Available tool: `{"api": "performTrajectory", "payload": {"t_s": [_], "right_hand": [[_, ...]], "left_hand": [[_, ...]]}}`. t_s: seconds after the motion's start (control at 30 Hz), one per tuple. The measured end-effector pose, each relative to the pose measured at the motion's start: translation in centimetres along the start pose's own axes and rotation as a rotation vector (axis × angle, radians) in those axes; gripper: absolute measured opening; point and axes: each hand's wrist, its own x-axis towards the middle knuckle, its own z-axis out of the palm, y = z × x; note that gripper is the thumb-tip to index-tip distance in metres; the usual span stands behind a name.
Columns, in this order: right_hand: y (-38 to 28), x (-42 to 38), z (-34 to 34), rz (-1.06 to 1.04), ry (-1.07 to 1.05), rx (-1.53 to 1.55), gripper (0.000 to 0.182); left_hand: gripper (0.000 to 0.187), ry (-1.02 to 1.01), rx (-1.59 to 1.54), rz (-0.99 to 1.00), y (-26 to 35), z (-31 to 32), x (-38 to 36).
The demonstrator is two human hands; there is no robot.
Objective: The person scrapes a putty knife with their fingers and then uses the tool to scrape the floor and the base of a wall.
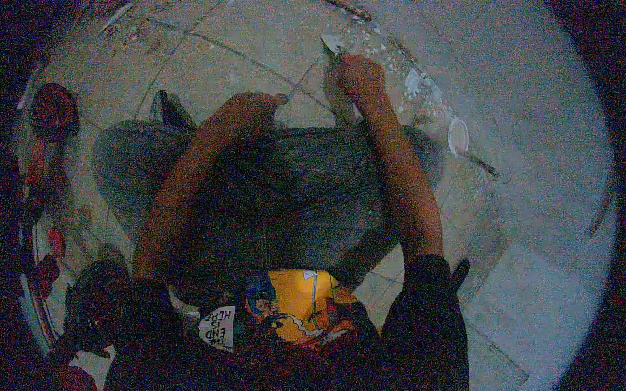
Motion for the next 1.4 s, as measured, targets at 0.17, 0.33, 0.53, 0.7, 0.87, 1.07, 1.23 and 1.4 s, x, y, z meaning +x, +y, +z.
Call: {"api": "performTrajectory", "payload": {"t_s": [0.17, 0.33, 0.53, 0.7, 0.87, 1.07, 1.23, 1.4], "right_hand": [[-1.3, -1.2, -0.2, -0.058, -0.007, 0.017, 0.034], [0.5, -0.1, 0.9, -0.071, 0.058, 0.003, 0.034], [-2.0, -1.5, -0.6, 0.014, -0.08, 0.081, 0.034], [-0.5, -0.2, 0.7, 0.006, -0.008, 0.08, 0.043], [-0.9, -3.0, 0.2, 0.043, 0.039, 0.18, 0.049], [-0.5, -4.2, -3.7, 0.066, 0.113, 0.197, 0.05], [-3.4, -7.2, -4.5, 0.093, -0.047, 0.082, 0.042], [-8.3, -9.7, -2.3, -0.165, -0.028, -0.035, 0.021]], "left_hand": [[0.039, -0.155, 0.046, -0.094, -0.5, 1.3, 0.2], [0.032, 0.105, 0.025, 0.034, 0.3, 1.2, -0.9], [0.038, 0.12, 0.028, 0.021, -1.2, 3.5, -0.5], [0.04, -0.133, -0.025, -0.021, 0.3, 0.0, 0.0], [0.028, -0.039, 0.005, -0.036, -0.3, 1.3, 0.3], [0.023, 0.038, -0.038, -0.045, 0.0, 0.1, 0.2], [0.024, -0.039, -0.048, -0.043, 0.2, -0.4, -0.4], [0.027, -0.103, 0.006, -0.038, -0.6, 1.6, 0.3]]}}
